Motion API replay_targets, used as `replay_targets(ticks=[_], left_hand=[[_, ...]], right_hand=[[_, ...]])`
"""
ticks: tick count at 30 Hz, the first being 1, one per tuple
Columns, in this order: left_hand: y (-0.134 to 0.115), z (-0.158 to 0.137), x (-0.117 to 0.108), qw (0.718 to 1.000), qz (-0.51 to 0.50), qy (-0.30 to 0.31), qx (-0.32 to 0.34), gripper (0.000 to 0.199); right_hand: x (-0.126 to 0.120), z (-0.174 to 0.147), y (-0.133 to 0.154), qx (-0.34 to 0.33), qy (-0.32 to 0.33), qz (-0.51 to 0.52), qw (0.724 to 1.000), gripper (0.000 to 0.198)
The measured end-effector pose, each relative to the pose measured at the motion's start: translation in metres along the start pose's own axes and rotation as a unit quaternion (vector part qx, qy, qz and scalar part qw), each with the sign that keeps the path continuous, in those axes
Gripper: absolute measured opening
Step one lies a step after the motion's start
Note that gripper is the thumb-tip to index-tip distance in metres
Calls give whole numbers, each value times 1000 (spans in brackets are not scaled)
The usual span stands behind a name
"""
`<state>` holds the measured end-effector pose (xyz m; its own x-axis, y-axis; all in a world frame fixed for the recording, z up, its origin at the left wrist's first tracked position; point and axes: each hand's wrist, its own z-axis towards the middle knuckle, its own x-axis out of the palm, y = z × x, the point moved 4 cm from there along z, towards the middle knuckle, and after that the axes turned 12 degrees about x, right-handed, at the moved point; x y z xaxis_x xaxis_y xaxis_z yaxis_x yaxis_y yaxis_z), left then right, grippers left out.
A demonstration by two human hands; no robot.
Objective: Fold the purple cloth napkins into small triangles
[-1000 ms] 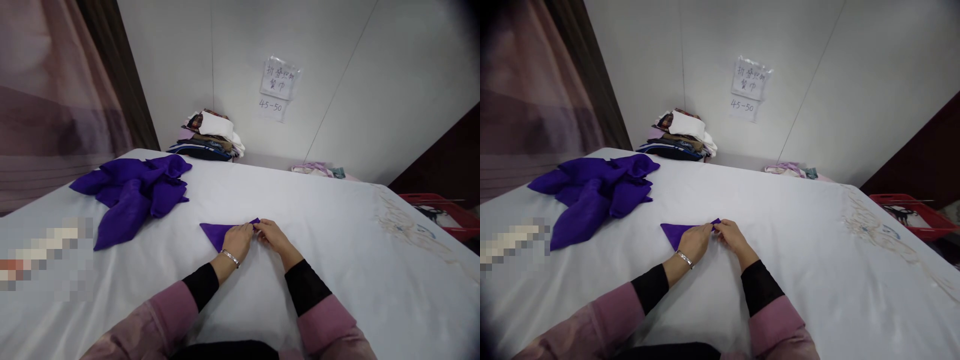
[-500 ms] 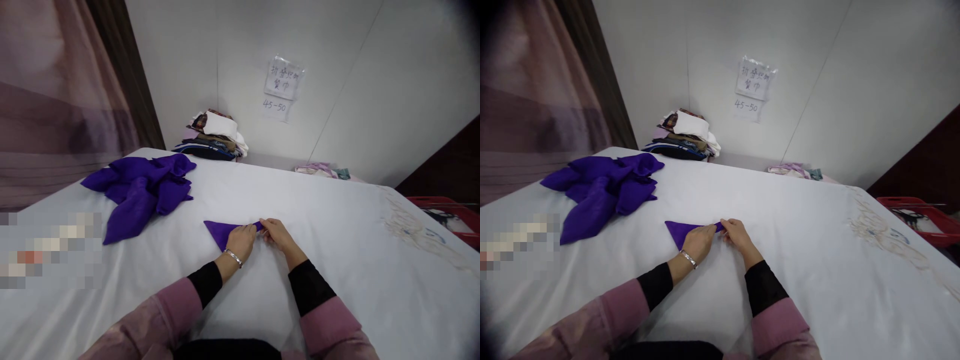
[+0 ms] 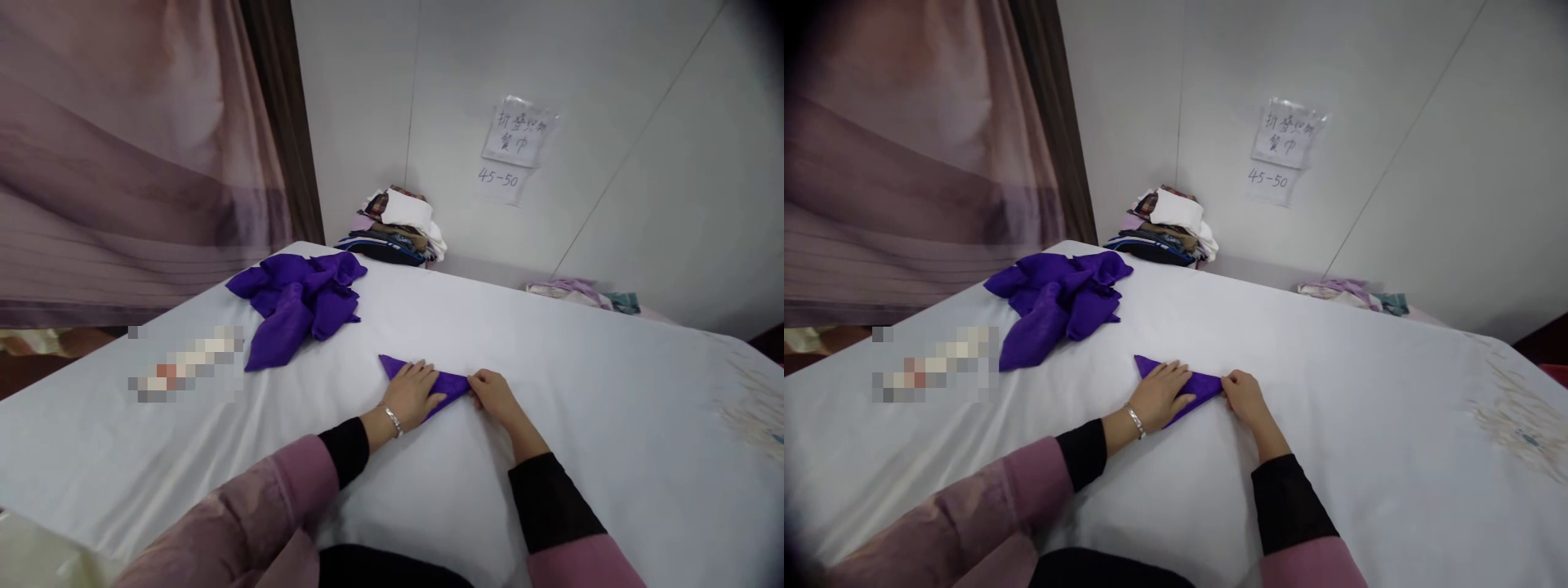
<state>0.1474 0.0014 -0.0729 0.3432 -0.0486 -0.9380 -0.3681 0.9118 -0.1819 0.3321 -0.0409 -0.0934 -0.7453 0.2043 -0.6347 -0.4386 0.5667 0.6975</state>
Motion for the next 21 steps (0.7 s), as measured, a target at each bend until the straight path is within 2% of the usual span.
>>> replay_targets(ticks=[4,7,10,14,21], left_hand=[[49,-23,-6,998,6,14,-66,43],[82,-33,-12,994,-34,-29,-104,33],[103,-37,-18,987,-76,-72,-121,28],[114,-36,-20,982,-98,-94,-133,28],[112,-34,-19,983,-106,-95,-120,24]], right_hand=[[-4,-2,4,-9,-37,-75,996,24],[-5,-3,7,-17,-68,-124,990,22],[-6,-2,6,-19,-84,-160,983,21],[-8,0,4,-19,-92,-186,978,23],[-10,3,2,-14,-93,-192,977,23]])
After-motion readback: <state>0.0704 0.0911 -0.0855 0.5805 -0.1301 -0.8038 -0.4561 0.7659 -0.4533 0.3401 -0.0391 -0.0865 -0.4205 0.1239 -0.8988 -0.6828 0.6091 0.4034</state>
